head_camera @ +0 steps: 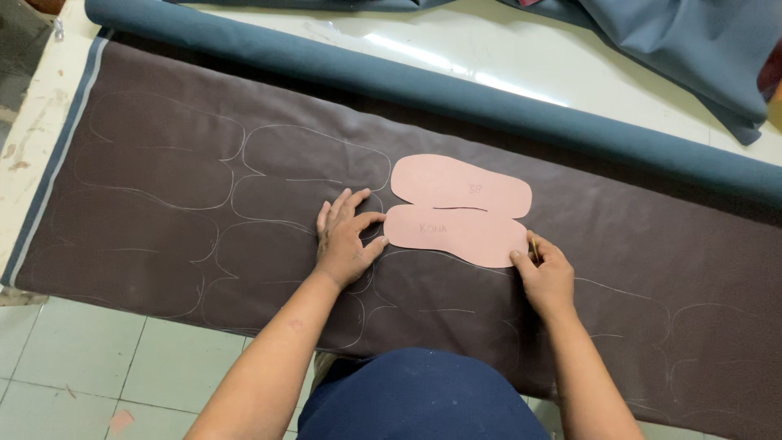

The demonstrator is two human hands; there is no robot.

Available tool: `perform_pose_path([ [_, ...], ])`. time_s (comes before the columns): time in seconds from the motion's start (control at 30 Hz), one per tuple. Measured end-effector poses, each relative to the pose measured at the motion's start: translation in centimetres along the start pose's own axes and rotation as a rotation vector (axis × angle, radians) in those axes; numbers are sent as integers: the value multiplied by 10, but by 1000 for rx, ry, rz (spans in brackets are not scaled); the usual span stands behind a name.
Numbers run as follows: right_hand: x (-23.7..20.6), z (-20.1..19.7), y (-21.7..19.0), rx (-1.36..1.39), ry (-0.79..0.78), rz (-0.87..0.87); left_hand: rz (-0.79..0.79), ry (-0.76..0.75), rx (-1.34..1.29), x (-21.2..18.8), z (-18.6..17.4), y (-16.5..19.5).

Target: The person places pink paper templates on a dark fabric roll and traces their outlines with a small stick-like tool. They repeat this process multiple times, moving the templates to new positions and drawing additional outlines on the fabric.

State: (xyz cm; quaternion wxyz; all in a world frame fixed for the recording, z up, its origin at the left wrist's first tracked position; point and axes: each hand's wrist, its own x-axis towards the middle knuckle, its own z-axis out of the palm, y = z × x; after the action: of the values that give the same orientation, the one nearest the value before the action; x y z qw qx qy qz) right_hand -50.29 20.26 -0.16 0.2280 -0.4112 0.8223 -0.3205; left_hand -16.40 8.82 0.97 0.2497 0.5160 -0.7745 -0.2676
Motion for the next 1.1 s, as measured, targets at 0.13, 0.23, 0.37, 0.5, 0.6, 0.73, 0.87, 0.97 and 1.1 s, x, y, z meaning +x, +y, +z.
perform_pose_path([
  [0.13, 1, 1, 3, -82, 20, -69, -1, 8, -4, 1, -3, 3],
  [0.23, 1, 0, 3, -102, 15, -73, -1, 5, -2, 1, -4, 6],
  [0.37, 0, -2, -1, -187, -1, -67, -13, -20, 1, 3, 4, 6],
  [0.5, 2, -6, -13, -337, -16, -132, 244, -73, 84, 4, 32, 13],
  [0.6, 5, -12, -31, -497, -53, -129, 485, -80, 1, 1, 64, 35],
  [0.73, 9, 0, -72, -281, 58, -445, 456, -261, 408, -10, 89, 61],
  [0.87, 4, 21, -120, -63, -102, -607, 556, -118, 567, -16, 101, 68],
  [0.97, 7, 42, -155, -4, -372, -616, 571, -263, 579, -13, 103, 67],
  [1.1, 7, 65, -184, -98, -634, -636, 535, -626, 626, -5, 99, 70],
])
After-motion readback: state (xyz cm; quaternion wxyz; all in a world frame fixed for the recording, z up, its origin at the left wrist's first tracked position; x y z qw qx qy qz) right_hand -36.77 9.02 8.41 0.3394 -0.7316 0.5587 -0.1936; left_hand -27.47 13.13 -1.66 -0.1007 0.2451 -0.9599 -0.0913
